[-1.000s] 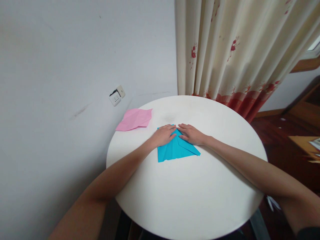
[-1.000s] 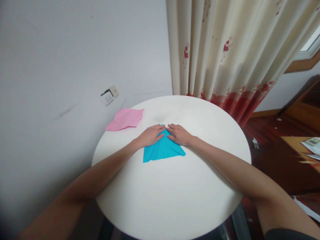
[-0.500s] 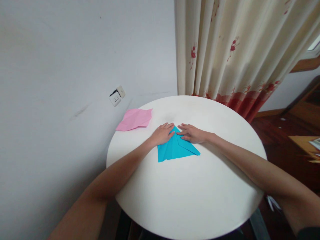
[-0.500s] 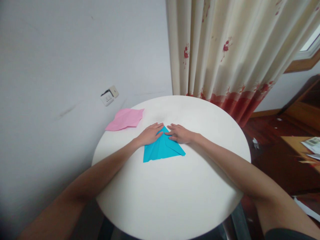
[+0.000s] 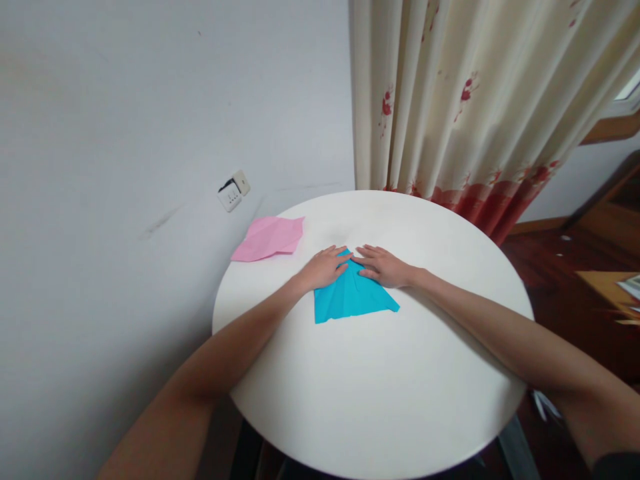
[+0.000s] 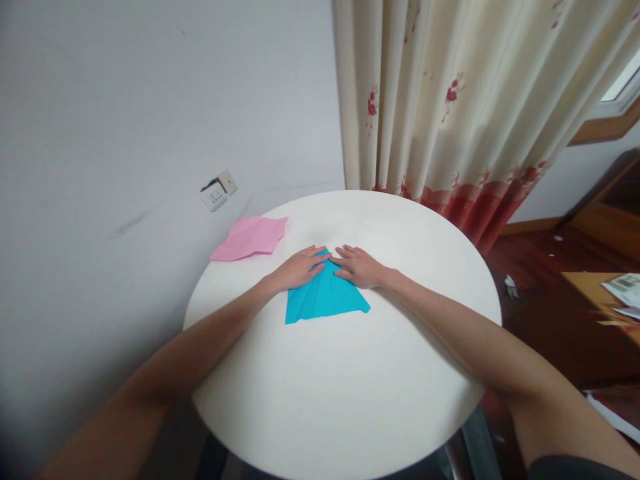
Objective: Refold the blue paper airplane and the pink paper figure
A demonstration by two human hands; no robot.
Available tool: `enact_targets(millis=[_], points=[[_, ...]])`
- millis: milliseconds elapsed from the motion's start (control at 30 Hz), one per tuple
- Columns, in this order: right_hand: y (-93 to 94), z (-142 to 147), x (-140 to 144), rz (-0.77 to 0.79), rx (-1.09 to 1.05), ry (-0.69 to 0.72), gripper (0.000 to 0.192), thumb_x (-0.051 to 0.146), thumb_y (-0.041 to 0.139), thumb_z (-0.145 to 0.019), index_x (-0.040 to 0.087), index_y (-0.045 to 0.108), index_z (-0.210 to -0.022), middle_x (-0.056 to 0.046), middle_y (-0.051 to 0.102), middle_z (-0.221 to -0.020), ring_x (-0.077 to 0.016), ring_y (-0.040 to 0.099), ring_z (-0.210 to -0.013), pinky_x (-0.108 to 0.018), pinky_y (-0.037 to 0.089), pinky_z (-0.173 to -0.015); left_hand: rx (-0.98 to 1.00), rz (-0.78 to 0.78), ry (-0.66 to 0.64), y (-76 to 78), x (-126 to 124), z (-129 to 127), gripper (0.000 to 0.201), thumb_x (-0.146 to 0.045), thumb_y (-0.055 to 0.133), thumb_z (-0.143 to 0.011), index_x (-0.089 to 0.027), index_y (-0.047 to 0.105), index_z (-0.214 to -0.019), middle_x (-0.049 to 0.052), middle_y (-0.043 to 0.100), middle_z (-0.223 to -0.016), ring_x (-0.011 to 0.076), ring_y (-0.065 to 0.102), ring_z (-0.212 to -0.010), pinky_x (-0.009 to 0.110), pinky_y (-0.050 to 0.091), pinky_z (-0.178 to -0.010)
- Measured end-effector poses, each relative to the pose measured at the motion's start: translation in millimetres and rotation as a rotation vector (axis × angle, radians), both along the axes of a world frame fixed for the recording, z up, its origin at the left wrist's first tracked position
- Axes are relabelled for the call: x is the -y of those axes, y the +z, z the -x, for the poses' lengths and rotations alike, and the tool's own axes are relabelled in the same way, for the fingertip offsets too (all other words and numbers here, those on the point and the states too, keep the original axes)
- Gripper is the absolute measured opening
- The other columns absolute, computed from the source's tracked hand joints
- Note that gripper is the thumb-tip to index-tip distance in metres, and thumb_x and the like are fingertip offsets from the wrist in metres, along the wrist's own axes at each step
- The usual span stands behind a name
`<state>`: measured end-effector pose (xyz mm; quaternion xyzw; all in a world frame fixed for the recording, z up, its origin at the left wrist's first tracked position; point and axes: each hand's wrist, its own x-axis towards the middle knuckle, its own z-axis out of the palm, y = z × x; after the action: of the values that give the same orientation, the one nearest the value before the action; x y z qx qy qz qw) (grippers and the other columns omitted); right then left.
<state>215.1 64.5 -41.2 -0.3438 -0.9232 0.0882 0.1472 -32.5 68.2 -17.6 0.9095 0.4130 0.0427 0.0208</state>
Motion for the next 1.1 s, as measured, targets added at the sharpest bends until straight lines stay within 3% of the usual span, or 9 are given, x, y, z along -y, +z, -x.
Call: enact_targets(millis=[267, 467, 633, 900, 1100], points=[[7.7, -4, -6, -0.026, -0.072, 0.112, 0.054, 0.050, 0.038, -0.101, 0.017, 0.060, -0.138, -0.019, 0.049, -0.148, -0.0346, 0.039, -0.142, -0.054, 0.031, -0.116, 0.015, 0.031, 0.096, -8.0, -4, 0, 0.054, -0.050, 0.028, -0.103, -0.029, 0.039, -0.151, 0.003, 0.030, -0.162, 0.0301, 0.025, -0.149, 0.049, 0.022, -0.120], [5.5, -1, -2, -0.053, -0.116, 0.070, 0.049, 0.046, 0.042, -0.101, 0.016, 0.066, -0.131, -0.019, 0.053, -0.144, -0.0339, 0.044, -0.138, -0.049, 0.035, -0.114, 0.042, 0.056, 0.194, -12.9, -9, -1, 0.056, -0.053, 0.024, -0.103, -0.031, 0.034, -0.153, 0.002, 0.026, -0.163, 0.0330, 0.018, -0.151, 0.053, 0.018, -0.120], [1.8, 8, 4, -0.110, -0.085, -0.027, 0.047, 0.040, 0.042, -0.101, 0.016, 0.060, -0.137, -0.019, 0.049, -0.148, -0.0342, 0.042, -0.139, -0.053, 0.036, -0.113, 0.037, 0.049, 0.201, -12.4, -10, 0, 0.056, -0.052, 0.025, -0.102, -0.030, 0.035, -0.153, 0.002, 0.026, -0.163, 0.0327, 0.019, -0.151, 0.053, 0.017, -0.120], [9.6, 11, 10, -0.027, -0.003, 0.059, 0.054, 0.047, 0.041, -0.101, 0.022, 0.046, -0.149, -0.013, 0.039, -0.156, -0.0316, 0.033, -0.145, -0.058, 0.028, -0.115, 0.069, 0.060, 0.187, -17.2, -10, 0, 0.066, -0.063, 0.025, -0.099, -0.028, 0.032, -0.154, 0.004, 0.024, -0.164, 0.0337, 0.016, -0.151, 0.054, 0.014, -0.120], [14.0, 13, 13, 0.020, 0.066, -0.003, 0.056, 0.049, 0.037, -0.102, 0.023, 0.040, -0.152, -0.013, 0.033, -0.159, -0.0319, 0.027, -0.148, -0.062, 0.021, -0.115, 0.058, -0.010, 0.167, -4.4, -10, 10, 0.059, -0.053, 0.037, -0.100, -0.022, 0.040, -0.151, 0.008, 0.038, -0.158, 0.0283, 0.035, -0.145, 0.042, 0.027, -0.118]])
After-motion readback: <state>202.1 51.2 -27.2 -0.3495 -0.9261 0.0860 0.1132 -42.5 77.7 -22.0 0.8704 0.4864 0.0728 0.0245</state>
